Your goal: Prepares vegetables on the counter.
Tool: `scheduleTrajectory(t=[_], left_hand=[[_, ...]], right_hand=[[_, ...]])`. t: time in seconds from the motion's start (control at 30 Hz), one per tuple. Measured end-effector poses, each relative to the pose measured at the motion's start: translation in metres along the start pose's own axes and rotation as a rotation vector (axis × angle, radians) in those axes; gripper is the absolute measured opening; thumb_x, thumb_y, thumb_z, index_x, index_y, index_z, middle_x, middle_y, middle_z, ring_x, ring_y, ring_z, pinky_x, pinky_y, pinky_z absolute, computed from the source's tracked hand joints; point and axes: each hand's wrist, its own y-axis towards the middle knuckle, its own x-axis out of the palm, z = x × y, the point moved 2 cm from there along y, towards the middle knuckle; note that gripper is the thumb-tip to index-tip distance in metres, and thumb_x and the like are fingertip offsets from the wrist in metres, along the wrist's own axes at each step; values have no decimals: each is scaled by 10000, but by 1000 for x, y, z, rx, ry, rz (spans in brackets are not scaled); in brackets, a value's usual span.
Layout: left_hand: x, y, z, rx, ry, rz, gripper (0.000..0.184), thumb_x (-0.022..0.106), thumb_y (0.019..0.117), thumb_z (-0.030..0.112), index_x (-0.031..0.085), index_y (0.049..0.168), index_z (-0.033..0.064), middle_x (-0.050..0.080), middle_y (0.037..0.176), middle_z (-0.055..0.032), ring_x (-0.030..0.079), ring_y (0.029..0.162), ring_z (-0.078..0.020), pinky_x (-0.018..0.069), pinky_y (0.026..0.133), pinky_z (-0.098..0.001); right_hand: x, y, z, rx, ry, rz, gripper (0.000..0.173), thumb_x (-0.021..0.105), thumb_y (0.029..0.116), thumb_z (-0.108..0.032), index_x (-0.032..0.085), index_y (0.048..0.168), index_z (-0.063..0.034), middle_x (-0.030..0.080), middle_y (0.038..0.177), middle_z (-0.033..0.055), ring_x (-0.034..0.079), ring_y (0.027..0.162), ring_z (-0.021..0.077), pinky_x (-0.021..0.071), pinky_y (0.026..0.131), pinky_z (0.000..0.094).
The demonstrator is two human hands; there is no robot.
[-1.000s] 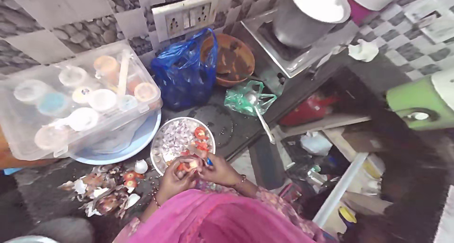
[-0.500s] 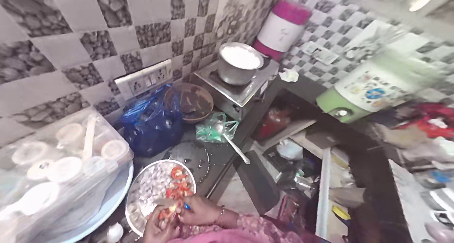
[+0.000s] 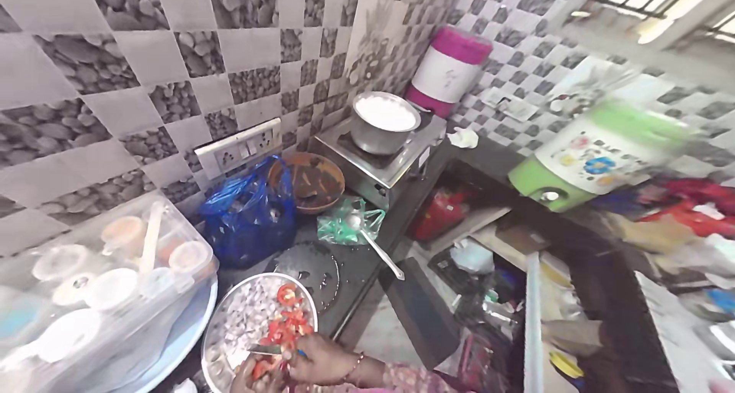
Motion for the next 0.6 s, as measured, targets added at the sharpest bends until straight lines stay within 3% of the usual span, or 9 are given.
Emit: scheduleTrajectory(t=[0.13,0.27,0.4,0.47,0.6], left_hand=[[1,1,-4,40,-49,34,282,684,782,-74,619,1057,-76,688,920,23,649,808,33,574,760,-179],[-9,6,-4,79,-159,8,319,669,799,-85,623,1104,-5,705,986,105,665,901,36,581,849,-204],[-6,5,-1,94,-144,-17,379,696,815,-41,619,1186,-31,708,1059,54,667,924,23,579,854,-203],[-4,2,3,48,-162,-5,371,685,814,-59,601,1175,-70,698,1052,20,666,915,14,577,852,-200],[-2,0,5,-34,-251,-17,326,669,846,-92,587,1159,-56,702,1028,2,684,898,-34,593,844,-238]], right_hand=[[-2,-1,-1,16,42,-17,489,450,1080,-326,620,904,97,627,825,225,637,801,337,505,756,540],[-2,-3,-1,-24,62,38,451,500,1059,-315,625,903,89,625,797,207,633,769,317,509,727,517],[-10,-6,-9,5,1,104,429,640,987,-357,663,1078,62,677,904,203,672,842,316,543,791,526],[-8,-6,-11,12,-18,135,472,679,951,-402,668,1102,45,690,916,180,680,848,284,554,801,504],[-4,-3,-6,-3,-60,174,517,662,945,-451,655,1073,50,667,838,130,653,763,219,555,727,430]])
